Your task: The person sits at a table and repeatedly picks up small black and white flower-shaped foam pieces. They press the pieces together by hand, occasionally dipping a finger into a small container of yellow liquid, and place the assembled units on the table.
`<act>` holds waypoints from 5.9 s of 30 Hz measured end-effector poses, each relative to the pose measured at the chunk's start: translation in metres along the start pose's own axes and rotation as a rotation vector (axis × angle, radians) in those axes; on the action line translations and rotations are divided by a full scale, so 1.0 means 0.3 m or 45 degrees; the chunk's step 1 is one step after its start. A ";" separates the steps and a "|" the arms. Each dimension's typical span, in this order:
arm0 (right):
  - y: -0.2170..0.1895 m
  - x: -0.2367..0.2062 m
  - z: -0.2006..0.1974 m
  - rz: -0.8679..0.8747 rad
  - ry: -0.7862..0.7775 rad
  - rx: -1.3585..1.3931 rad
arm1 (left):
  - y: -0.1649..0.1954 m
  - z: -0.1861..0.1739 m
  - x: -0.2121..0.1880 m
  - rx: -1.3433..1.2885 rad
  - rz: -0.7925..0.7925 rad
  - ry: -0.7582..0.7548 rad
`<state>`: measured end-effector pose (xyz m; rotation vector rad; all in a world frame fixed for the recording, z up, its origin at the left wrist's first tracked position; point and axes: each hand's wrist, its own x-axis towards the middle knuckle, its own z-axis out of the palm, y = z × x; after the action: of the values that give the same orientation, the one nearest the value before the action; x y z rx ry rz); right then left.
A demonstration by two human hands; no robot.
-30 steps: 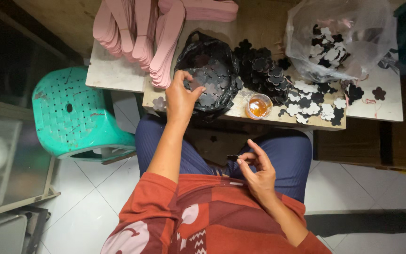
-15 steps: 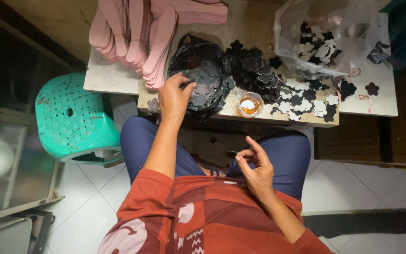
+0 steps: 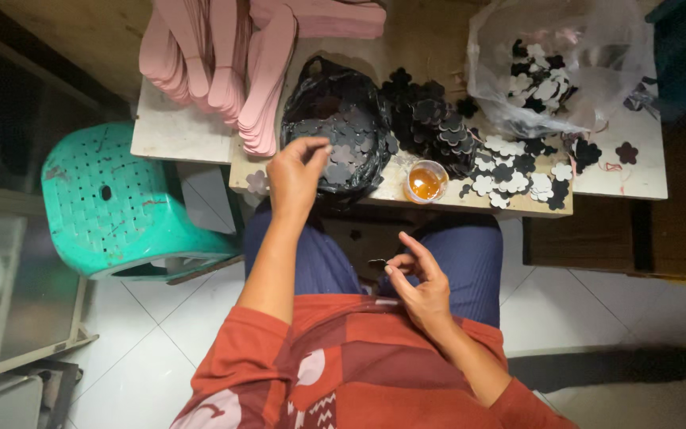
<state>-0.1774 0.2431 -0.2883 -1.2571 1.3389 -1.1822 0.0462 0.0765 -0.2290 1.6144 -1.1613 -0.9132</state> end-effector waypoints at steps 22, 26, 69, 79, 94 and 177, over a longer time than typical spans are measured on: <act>-0.198 0.248 0.166 -0.228 0.191 0.209 | -0.079 -0.044 0.073 -0.696 -0.076 -0.300; -0.283 0.277 0.166 -0.505 0.308 0.099 | -0.081 0.014 -0.053 -0.728 -0.159 -0.367; -0.260 0.016 -0.030 0.203 0.021 0.455 | -0.039 0.031 -0.542 -1.211 -0.665 -0.731; -0.241 0.022 -0.023 0.173 0.084 0.344 | -0.027 0.056 -0.535 -1.212 -0.669 -0.697; -0.251 0.044 0.035 0.138 0.106 0.289 | -0.040 0.043 -0.499 -1.214 -0.680 -0.661; -0.174 0.077 -0.007 0.336 0.004 0.520 | -0.089 0.077 -0.452 -0.808 -0.348 -0.601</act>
<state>-0.1747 0.2193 -0.2365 -0.7628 1.1499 -1.1925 -0.0055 0.2042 -0.2541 1.0690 -0.8223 -1.7085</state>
